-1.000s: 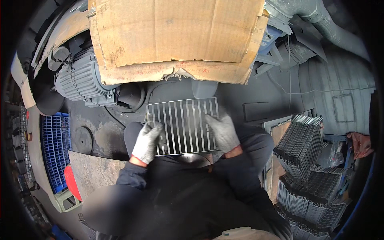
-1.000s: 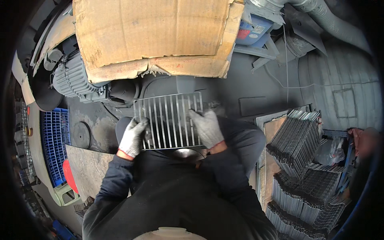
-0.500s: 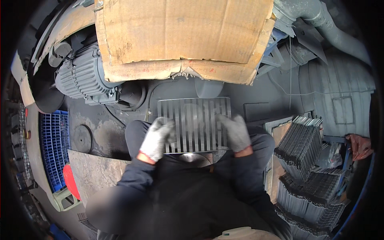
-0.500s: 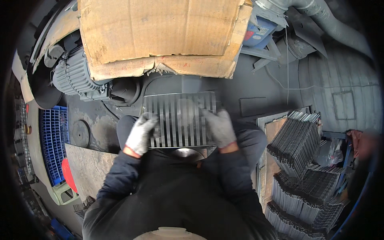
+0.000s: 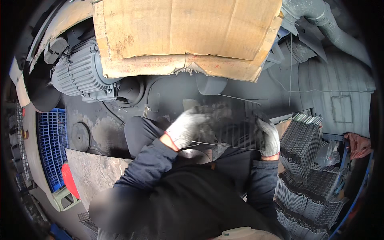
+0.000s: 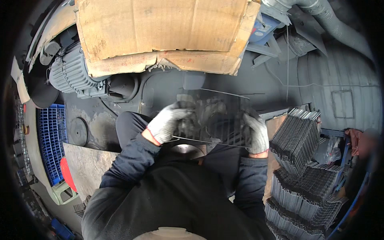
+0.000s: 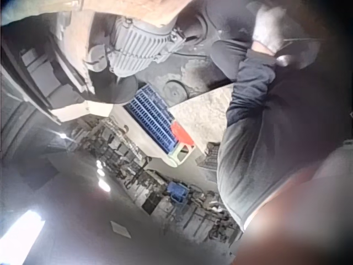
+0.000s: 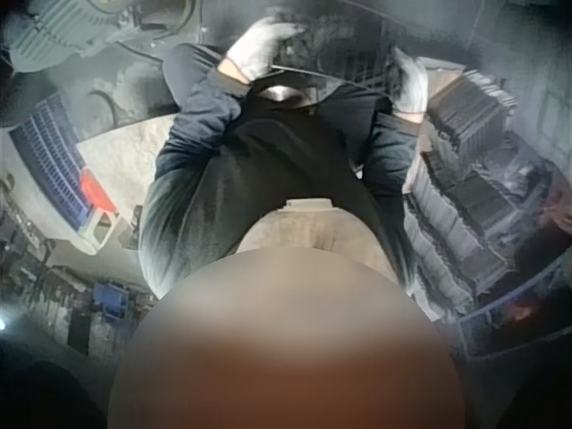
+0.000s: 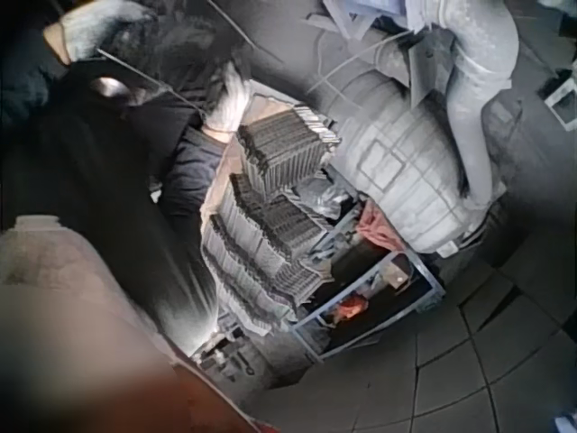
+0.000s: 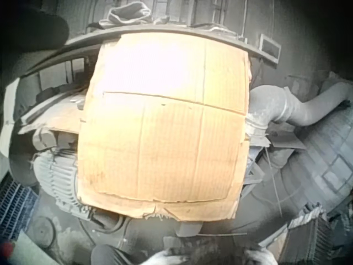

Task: Inspecting and stacking metal wire grills or frames.

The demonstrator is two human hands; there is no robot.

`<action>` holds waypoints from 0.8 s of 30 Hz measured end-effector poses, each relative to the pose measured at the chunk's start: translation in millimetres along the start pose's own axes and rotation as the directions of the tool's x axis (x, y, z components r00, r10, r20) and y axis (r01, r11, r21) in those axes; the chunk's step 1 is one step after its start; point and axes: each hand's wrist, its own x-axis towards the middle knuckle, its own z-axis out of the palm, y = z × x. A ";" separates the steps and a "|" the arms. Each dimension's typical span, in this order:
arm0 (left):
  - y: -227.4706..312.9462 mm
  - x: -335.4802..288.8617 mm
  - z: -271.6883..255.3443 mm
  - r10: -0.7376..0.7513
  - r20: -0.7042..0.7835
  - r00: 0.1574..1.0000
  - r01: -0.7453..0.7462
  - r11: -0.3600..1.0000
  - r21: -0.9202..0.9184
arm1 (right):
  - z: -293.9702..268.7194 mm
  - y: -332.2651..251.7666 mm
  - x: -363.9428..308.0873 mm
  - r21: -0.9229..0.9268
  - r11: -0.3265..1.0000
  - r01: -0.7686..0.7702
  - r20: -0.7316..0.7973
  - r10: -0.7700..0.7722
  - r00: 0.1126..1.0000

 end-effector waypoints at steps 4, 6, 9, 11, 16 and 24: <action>39.9 -60.3 -47.8 0.047 -0.244 0.969 -0.011 0.989 0.148 | 72.8 18.7 15.0 0.061 0.963 -0.261 0.379 0.219 0.899; 43.0 -82.0 -90.9 0.028 -0.328 0.944 -0.065 0.993 -0.102 | 116.4 36.4 18.5 -0.011 0.985 -0.175 0.475 0.159 0.866; 46.1 -83.6 -96.9 0.047 -0.339 0.940 -0.091 0.989 -0.115 | 124.3 36.8 18.1 -0.009 0.971 -0.238 0.517 0.208 0.830; 42.9 -64.0 -73.7 0.049 -0.223 0.974 -0.040 0.998 0.044 | 92.4 33.0 14.5 0.013 0.979 -0.203 0.340 0.186 0.922; 1.2 5.0 -4.3 -0.046 0.020 0.999 0.045 0.998 0.053 | 6.4 -3.3 -13.2 0.073 0.997 -0.010 0.052 0.006 0.999; 22.3 -61.5 -56.6 0.042 -0.217 0.975 -0.031 0.998 0.052 | 76.6 -0.9 3.8 -0.005 0.994 -0.109 0.402 0.102 0.910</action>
